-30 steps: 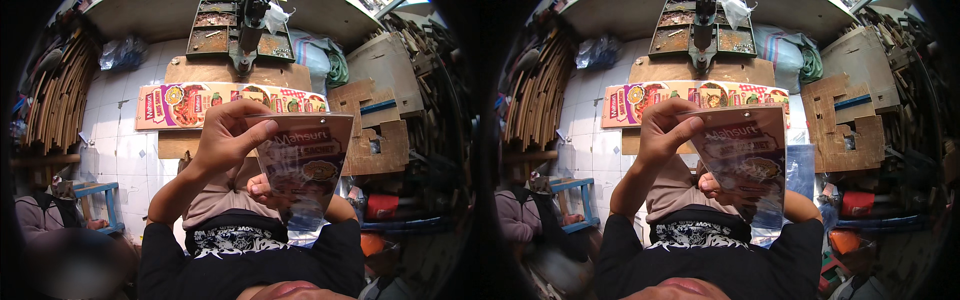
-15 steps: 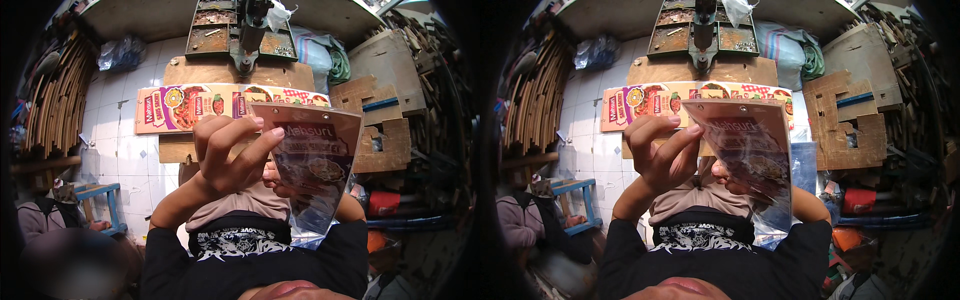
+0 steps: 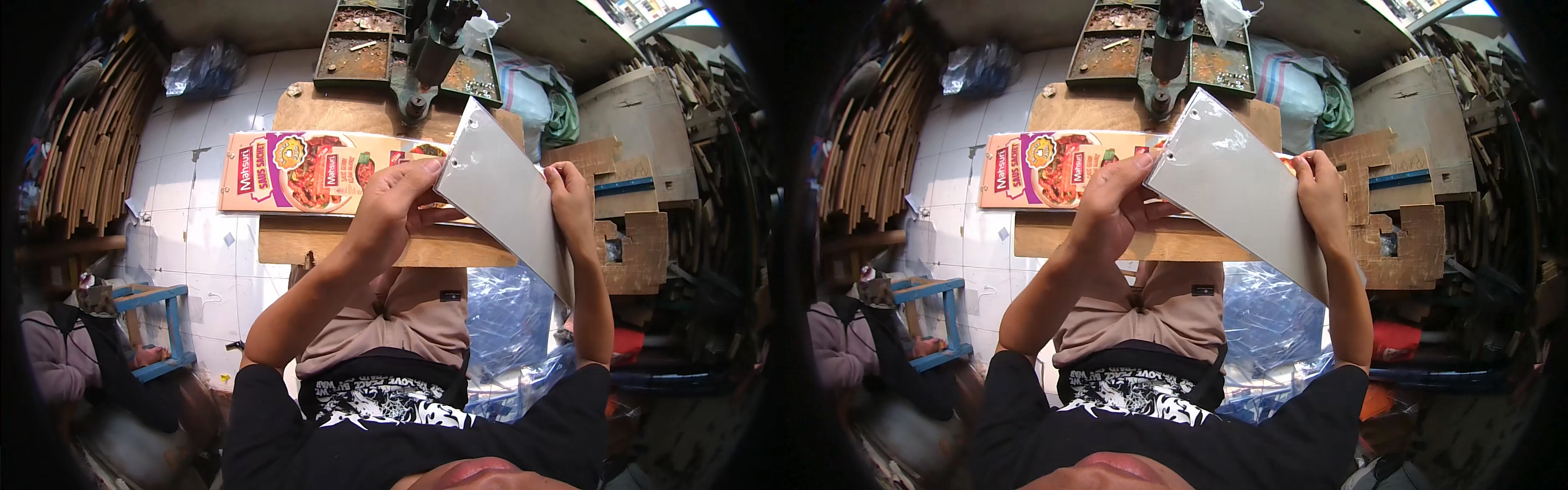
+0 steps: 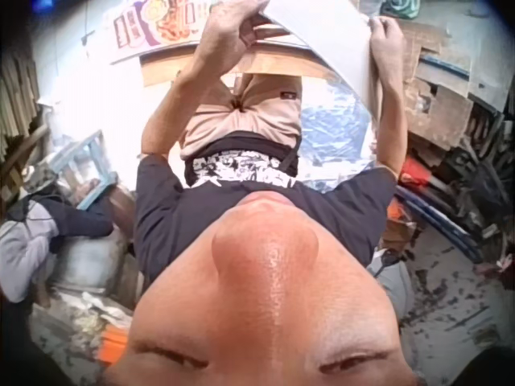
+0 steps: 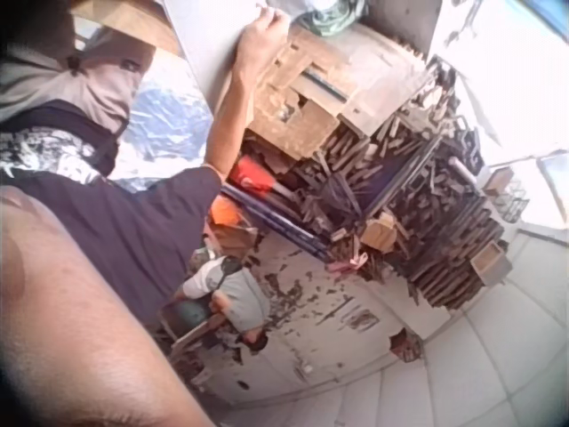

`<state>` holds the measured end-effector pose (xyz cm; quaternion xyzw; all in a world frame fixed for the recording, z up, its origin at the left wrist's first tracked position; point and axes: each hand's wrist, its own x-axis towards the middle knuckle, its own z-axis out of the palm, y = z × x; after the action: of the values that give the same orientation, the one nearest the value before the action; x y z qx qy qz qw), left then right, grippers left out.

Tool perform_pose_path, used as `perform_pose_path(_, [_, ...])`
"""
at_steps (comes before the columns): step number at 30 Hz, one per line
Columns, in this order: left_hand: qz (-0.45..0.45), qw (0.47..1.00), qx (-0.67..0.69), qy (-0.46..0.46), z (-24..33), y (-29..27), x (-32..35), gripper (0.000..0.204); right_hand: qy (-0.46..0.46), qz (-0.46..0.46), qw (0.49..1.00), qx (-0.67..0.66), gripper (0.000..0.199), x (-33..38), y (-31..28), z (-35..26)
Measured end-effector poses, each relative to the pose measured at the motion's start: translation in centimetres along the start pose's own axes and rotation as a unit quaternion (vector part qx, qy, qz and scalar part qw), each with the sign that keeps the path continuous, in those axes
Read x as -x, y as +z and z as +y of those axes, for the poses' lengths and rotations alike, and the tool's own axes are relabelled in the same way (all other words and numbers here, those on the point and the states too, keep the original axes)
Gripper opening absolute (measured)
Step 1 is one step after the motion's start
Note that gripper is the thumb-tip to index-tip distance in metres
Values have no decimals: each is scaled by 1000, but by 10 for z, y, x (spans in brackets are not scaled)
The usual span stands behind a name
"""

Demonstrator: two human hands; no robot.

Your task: The person assembles printed display strips by inserting metal pins into pre-punched holes, attaching eyelets using a press machine, and unfolding the finished strips by hand.

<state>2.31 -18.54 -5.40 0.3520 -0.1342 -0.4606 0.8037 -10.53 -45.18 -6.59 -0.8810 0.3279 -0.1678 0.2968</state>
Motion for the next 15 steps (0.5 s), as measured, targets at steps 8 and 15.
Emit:
perform_pose_path(8, [70,989,-96,-83,7,-66,-74,33,-43,64,993,85,25,-58,45,12])
perform_pose_path(15, [143,967,-193,-89,8,-81,-112,24,-20,67,990,124,28,-93,59,19])
